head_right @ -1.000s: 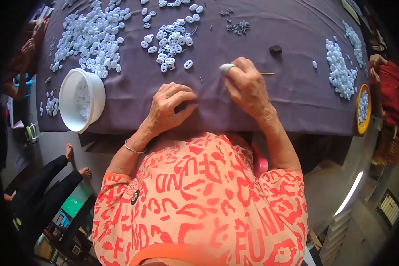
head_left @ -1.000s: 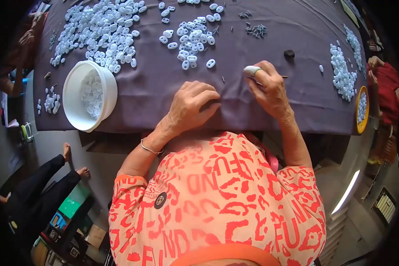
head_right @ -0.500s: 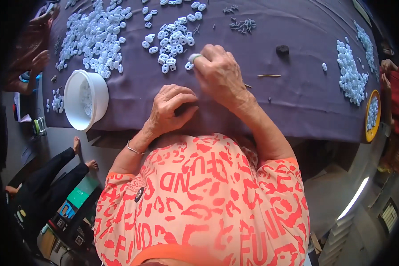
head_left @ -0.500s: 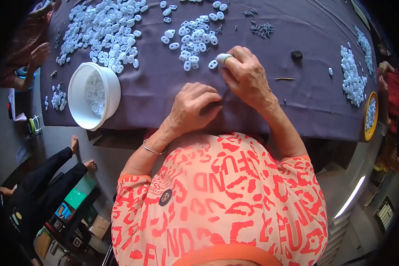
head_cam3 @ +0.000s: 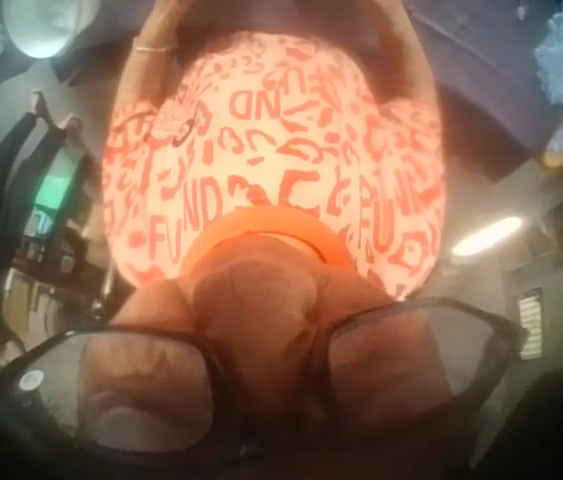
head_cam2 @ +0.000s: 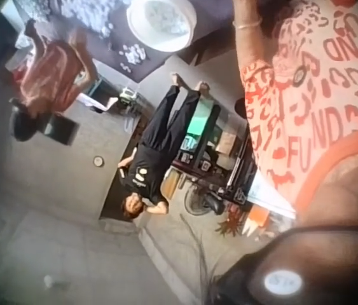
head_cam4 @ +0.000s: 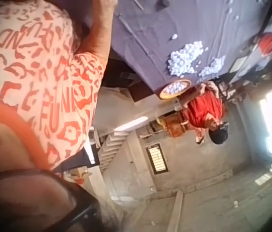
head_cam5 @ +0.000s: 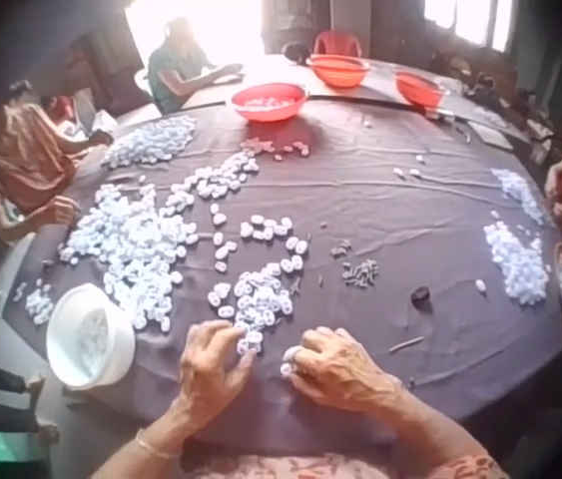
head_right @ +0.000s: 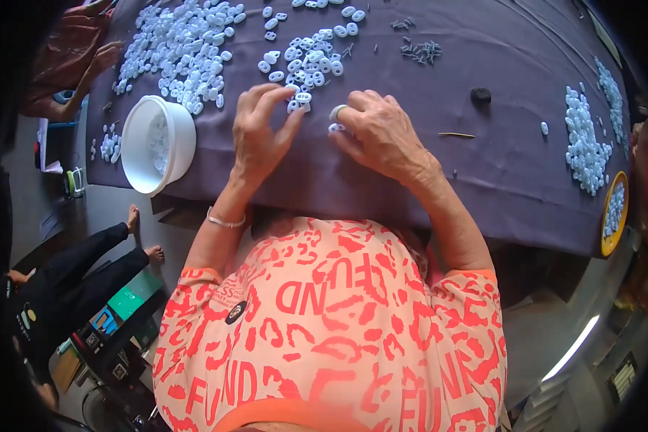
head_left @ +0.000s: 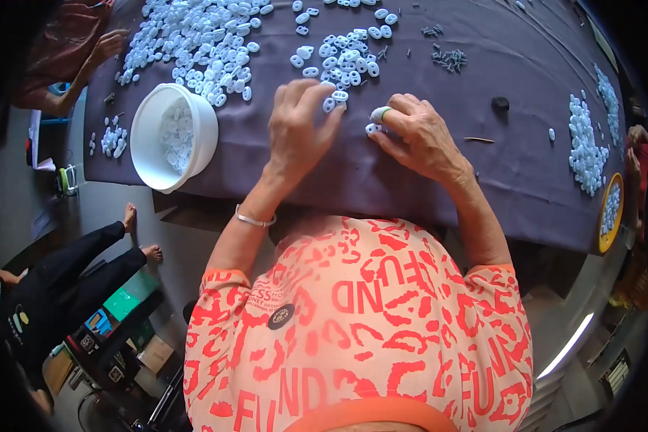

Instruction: The person assembles plastic cord lock toggles by inserting springs and fitting the plastic components together by hand.

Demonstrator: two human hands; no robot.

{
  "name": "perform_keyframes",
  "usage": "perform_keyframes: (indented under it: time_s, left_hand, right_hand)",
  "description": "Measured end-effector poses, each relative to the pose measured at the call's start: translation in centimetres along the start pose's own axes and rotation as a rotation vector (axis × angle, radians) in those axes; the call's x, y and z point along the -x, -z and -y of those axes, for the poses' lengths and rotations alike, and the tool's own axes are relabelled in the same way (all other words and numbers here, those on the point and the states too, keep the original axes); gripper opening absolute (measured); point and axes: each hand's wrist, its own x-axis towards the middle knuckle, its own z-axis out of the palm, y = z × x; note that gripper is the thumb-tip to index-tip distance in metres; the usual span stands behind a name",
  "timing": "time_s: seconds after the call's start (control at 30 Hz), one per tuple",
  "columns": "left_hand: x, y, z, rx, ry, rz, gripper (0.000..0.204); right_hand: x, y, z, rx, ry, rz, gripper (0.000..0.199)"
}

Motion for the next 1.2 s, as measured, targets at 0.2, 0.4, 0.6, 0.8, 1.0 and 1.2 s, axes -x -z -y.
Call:
perform_keyframes:
  time_s: [0.2, 0.4, 0.6, 0.8, 1.0, 1.2]
  left_hand:
    - [-0.3, 0.1, 1.8, -0.086, 0.018, 0.118, 0.016]
    - [1.7, 1.1, 1.8, 0.134, 0.197, 0.043, 0.011]
    - [2.7, 0.7, 2.0, 0.125, 0.155, -0.037, 0.013]
    - [2.9, 0.9, 2.1, 0.24, 0.264, -0.072, 0.012]
    - [1.8, 2.3, -0.9, 0.741, 0.668, -0.07, 0.013]
    - [1.9, 0.4, -1.2, 0.167, -0.041, -0.023, 0.02]
  right_hand:
    - [-0.5, -0.2, 0.1, 0.008, -0.026, -0.129, 0.016]
    - [-2.0, -1.4, 0.5, -0.015, -0.021, -0.22, 0.017]
    - [-4.8, -3.6, 1.0, 0.049, 0.009, -0.207, 0.018]
    - [-5.4, -4.8, 1.0, 0.322, 0.103, -0.187, 0.011]
    - [-3.6, -1.3, 0.4, 0.045, -0.032, -0.277, 0.008]
    - [0.5, 1.5, -1.1, -0.666, -0.494, -0.266, 0.015]
